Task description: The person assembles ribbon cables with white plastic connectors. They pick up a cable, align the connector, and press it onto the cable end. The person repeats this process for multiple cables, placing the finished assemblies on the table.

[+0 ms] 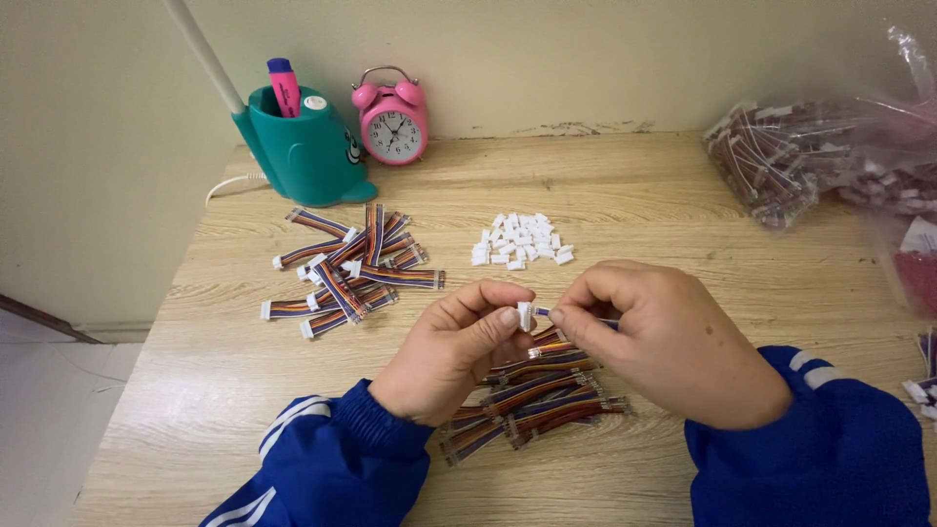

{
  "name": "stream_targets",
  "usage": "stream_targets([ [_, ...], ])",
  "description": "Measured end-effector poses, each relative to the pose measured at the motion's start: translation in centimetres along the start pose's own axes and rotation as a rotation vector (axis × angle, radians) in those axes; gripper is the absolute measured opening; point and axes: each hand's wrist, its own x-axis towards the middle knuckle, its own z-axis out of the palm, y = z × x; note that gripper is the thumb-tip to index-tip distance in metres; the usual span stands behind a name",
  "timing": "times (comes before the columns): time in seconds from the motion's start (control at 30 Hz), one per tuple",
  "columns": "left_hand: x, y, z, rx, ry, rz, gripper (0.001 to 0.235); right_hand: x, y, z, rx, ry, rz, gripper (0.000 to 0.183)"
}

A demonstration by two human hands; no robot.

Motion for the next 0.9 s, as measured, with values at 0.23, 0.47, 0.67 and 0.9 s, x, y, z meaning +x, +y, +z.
stream_targets([
  [0.23,0.0,0.3,0.1,0.030,-0.007,0.009,0.020,-0.2,-0.4,0.0,-0.087,0.030,0.012,0.016],
  [0.47,-0.1,0.4,0.4,0.081,0.036,0.018,0.015,-0.3,-0.3,0.1,-0.119,0.072,-0.086,0.018],
  [0.67,-0.1,0.5,0.6,0.061,0.026,0.012,0.016,-0.5,-0.6,0.0,-0.113,0.060,-0.053,0.017],
  [0.9,-0.3,0.9,0.9,0.077,0.083,-0.037,0.017,-0.5,-0.2,0.3,-0.182,0.112,-0.132,0.017],
])
